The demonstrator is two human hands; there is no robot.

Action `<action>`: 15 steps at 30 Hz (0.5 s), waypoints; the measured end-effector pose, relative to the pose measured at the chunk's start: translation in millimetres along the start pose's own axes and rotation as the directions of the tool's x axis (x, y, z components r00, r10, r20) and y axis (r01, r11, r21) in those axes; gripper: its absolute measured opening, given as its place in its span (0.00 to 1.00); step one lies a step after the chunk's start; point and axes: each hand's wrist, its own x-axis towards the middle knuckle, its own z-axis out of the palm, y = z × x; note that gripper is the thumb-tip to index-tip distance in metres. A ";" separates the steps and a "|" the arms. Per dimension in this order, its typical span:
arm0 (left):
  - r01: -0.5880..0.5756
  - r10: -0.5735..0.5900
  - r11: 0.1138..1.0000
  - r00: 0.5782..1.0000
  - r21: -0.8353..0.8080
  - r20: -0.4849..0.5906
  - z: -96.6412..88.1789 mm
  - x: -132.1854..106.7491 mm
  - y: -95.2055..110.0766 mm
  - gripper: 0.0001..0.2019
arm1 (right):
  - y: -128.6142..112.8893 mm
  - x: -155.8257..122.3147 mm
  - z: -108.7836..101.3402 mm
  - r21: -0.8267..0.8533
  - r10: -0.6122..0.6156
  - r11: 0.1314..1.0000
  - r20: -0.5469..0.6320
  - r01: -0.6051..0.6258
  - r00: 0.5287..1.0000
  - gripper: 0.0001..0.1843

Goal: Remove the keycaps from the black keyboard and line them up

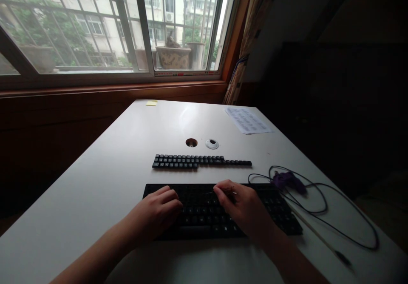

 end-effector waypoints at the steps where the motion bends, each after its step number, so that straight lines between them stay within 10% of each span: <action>1: -0.004 0.004 1.000 1.000 0.000 -0.004 -0.2 0.2 0.1 0.08 | -0.2 -0.6 -1.5 -0.013 -0.005 1.000 -0.016 0.005 1.000 0.11; 15: -0.013 0.013 1.000 1.000 0.002 -0.025 3.0 0.1 -1.4 0.08 | 0.0 -0.2 8.7 -0.016 0.054 0.999 0.104 -0.052 0.993 0.12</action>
